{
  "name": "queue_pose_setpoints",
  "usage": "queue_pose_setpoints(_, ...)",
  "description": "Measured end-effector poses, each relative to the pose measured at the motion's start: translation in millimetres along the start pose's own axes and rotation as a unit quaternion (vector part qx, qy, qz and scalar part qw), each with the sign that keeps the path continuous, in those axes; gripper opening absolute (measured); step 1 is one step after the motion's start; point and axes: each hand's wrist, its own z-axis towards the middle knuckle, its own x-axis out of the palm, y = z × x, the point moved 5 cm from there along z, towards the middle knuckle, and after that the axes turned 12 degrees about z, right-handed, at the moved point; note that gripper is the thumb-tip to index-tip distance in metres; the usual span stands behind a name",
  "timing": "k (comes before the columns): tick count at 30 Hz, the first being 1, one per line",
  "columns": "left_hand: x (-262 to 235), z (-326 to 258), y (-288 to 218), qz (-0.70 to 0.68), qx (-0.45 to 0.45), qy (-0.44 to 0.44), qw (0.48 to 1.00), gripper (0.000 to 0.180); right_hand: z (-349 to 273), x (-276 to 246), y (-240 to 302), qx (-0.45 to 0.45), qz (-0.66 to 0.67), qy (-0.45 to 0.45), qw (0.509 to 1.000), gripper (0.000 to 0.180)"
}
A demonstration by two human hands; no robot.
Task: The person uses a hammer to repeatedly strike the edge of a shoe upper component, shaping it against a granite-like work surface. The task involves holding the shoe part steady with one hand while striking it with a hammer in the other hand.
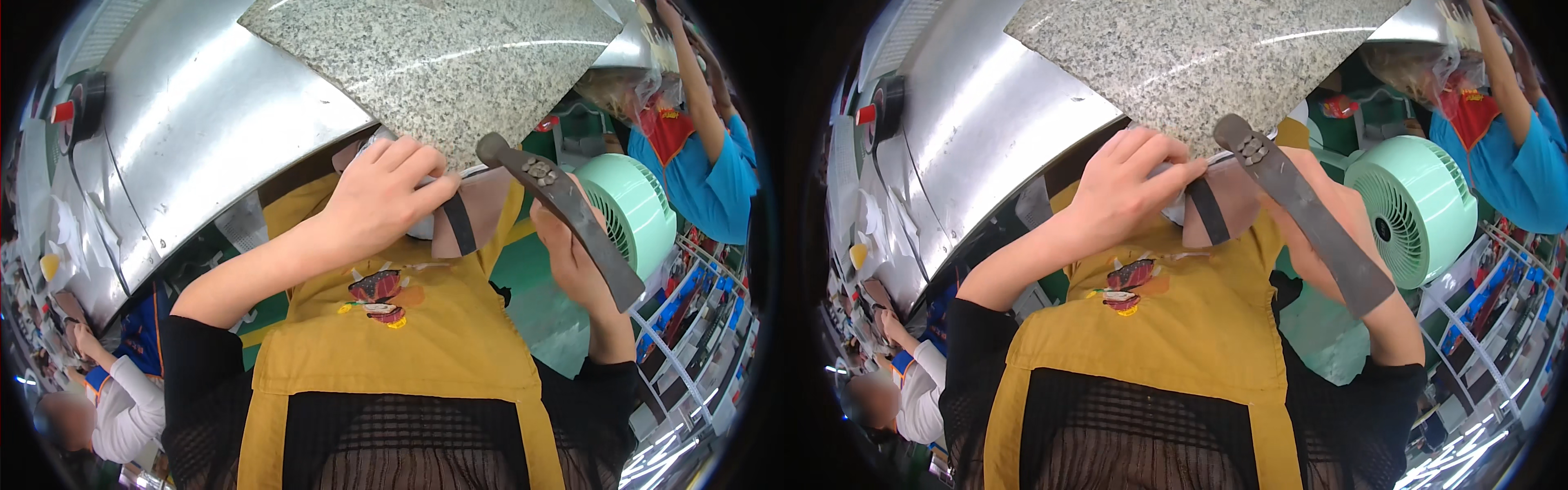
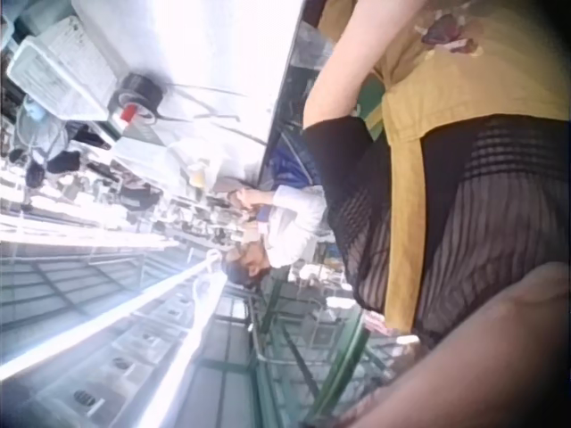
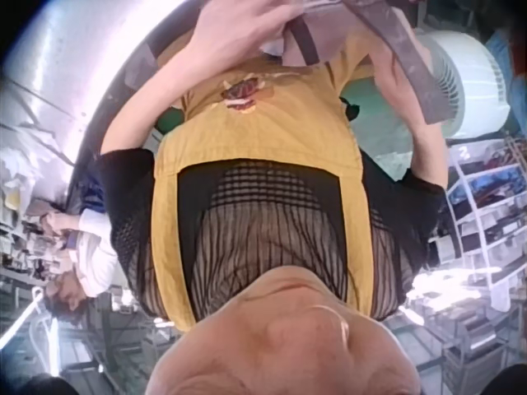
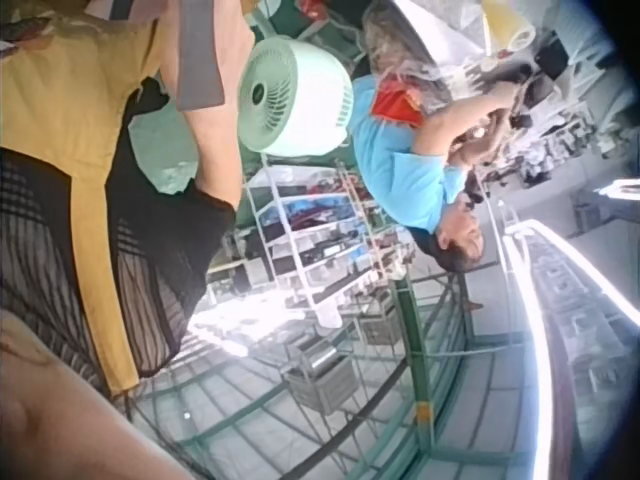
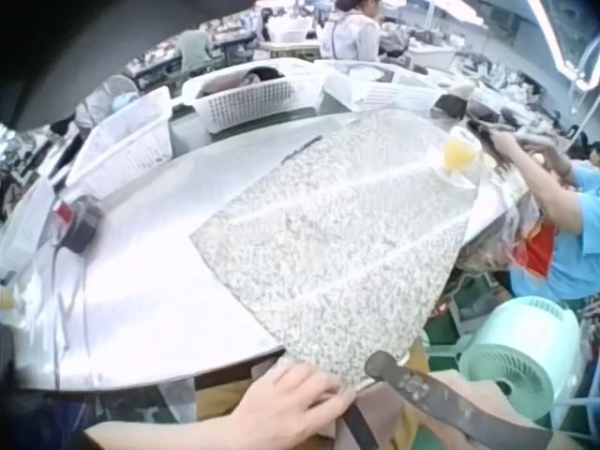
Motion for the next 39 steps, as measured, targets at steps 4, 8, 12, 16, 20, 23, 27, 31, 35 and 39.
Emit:
queue_pose_setpoints(4, 4.6, -9.0, -0.9, 0.003, -0.012, -0.061, 0.998, 0.015, 3.7, 5.5, 3.5, 0.039, -0.022, 0.042, 0.998, 0.031)
queue_pose_setpoints(8, 3.5, -8.4, 1.1, -0.020, -0.018, -0.082, 0.996, 0.023, 5.9, 3.8, 11.3, 0.005, 0.028, 0.011, 1.000, 0.029)
queue_pose_setpoints(12, 3.9, -9.9, -0.1, -0.026, -0.029, -0.090, 0.995, 0.022, 5.9, 10.1, 6.9, 0.049, -0.010, 0.046, 0.998, 0.028)
queue_pose_setpoints(16, 3.8, -11.4, 1.1, -0.026, -0.038, -0.094, 0.995, 0.023, 9.4, 9.3, 15.7, 0.018, 0.009, 0.029, 0.999, 0.032)
queue_pose_setpoints(20, 3.7, -7.4, 1.7, -0.036, -0.043, -0.091, 0.994, 0.022, 3.7, 22.3, 2.7, -0.004, -0.045, 0.047, 0.998, 0.034)
queue_pose_setpoints(23, 1.9, -7.5, -0.3, -0.039, -0.051, -0.088, 0.994, 0.022, 3.7, 17.1, 8.2, -0.025, -0.023, 0.041, 0.999, 0.035)
queue_pose_setpoints(27, -0.1, -5.3, 1.2, -0.053, -0.067, -0.084, 0.993, 0.022, 4.9, 14.8, 14.3, -0.058, -0.008, -0.021, 0.998, 0.025)
queue_pose_setpoints(31, -2.7, -1.8, -1.1, -0.065, -0.065, -0.070, 0.993, 0.023, 2.3, 13.9, 0.9, -0.026, 0.064, -0.019, 0.997, 0.019)
queue_pose_setpoints(35, -0.7, -4.5, -0.9, -0.068, -0.062, -0.078, 0.993, 0.023, 0.7, 5.0, 8.8, -0.056, 0.081, -0.055, 0.994, 0.018)
queue_pose_setpoints(39, 1.5, -4.0, 0.5, -0.070, -0.065, -0.078, 0.992, 0.023, 0.2, 8.8, -5.9, -0.054, 0.041, -0.045, 0.997, 0.022)
